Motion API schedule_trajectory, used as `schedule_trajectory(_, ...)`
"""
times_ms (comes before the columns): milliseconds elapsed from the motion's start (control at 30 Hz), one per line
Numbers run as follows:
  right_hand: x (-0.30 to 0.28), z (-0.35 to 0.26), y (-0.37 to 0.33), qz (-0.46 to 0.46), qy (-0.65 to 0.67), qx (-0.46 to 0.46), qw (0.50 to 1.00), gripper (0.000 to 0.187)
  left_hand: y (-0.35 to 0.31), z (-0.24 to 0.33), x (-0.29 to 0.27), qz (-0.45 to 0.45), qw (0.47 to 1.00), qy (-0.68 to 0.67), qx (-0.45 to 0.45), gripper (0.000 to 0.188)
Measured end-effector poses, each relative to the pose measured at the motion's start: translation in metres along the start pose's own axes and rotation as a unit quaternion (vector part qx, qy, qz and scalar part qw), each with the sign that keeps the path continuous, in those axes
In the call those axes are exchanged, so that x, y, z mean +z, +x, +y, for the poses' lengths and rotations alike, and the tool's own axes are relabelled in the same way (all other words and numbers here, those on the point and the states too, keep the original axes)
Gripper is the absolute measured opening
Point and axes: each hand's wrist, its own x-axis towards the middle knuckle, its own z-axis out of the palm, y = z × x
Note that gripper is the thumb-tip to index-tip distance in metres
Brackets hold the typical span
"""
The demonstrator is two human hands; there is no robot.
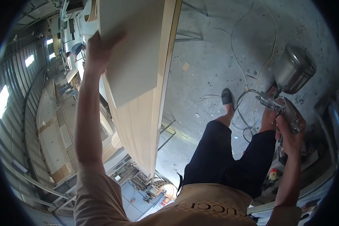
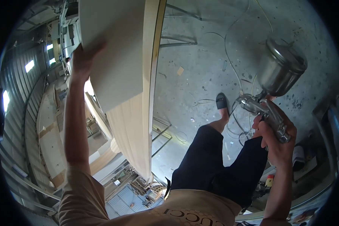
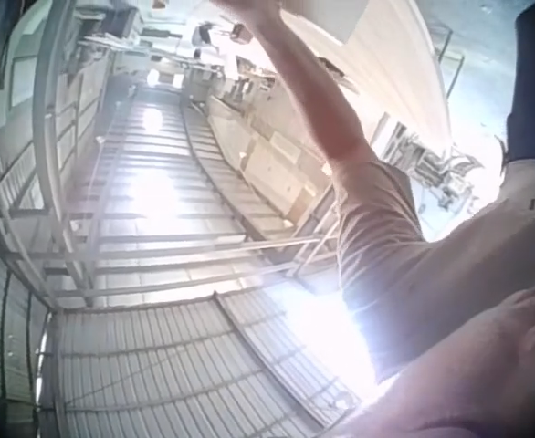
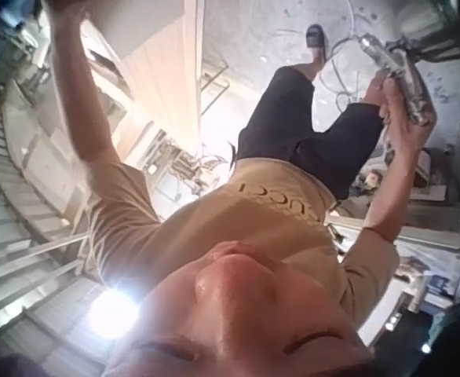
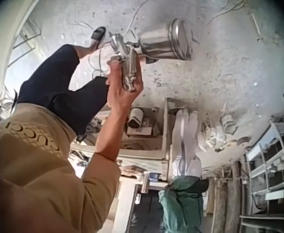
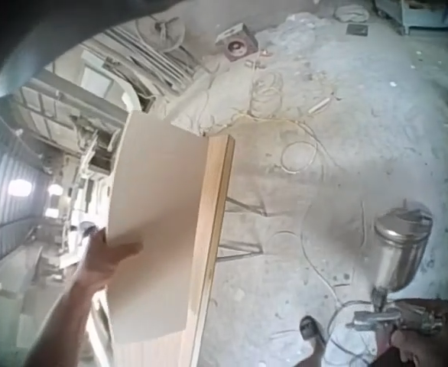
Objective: Varnishing wooden furniture components using a spray gun in a workshop.
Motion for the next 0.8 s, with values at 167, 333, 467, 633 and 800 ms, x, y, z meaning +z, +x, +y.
schedule_trajectory(167,0.068,0.031,-0.037,0.059,0.022,0.009,0.998,0.047,-0.102,-0.067,-0.008,0.006,0.998,0.055,-0.041,0.046)
schedule_trajectory(333,0.112,0.059,-0.064,0.072,0.051,-0.021,0.996,0.04,-0.151,-0.114,0.014,0.017,0.994,0.079,-0.078,0.041)
schedule_trajectory(467,0.127,0.066,-0.075,0.062,0.067,0.005,0.996,0.043,-0.167,-0.12,0.03,0.002,0.997,0.03,-0.072,0.041)
schedule_trajectory(633,0.123,0.086,-0.085,0.056,0.055,0.004,0.997,0.044,-0.178,-0.119,0.04,0.008,0.996,0.035,-0.086,0.04)
schedule_trajectory(800,0.118,0.093,-0.087,0.049,0.056,0.006,0.997,0.044,-0.184,-0.123,0.044,0.007,0.997,0.041,-0.072,0.04)
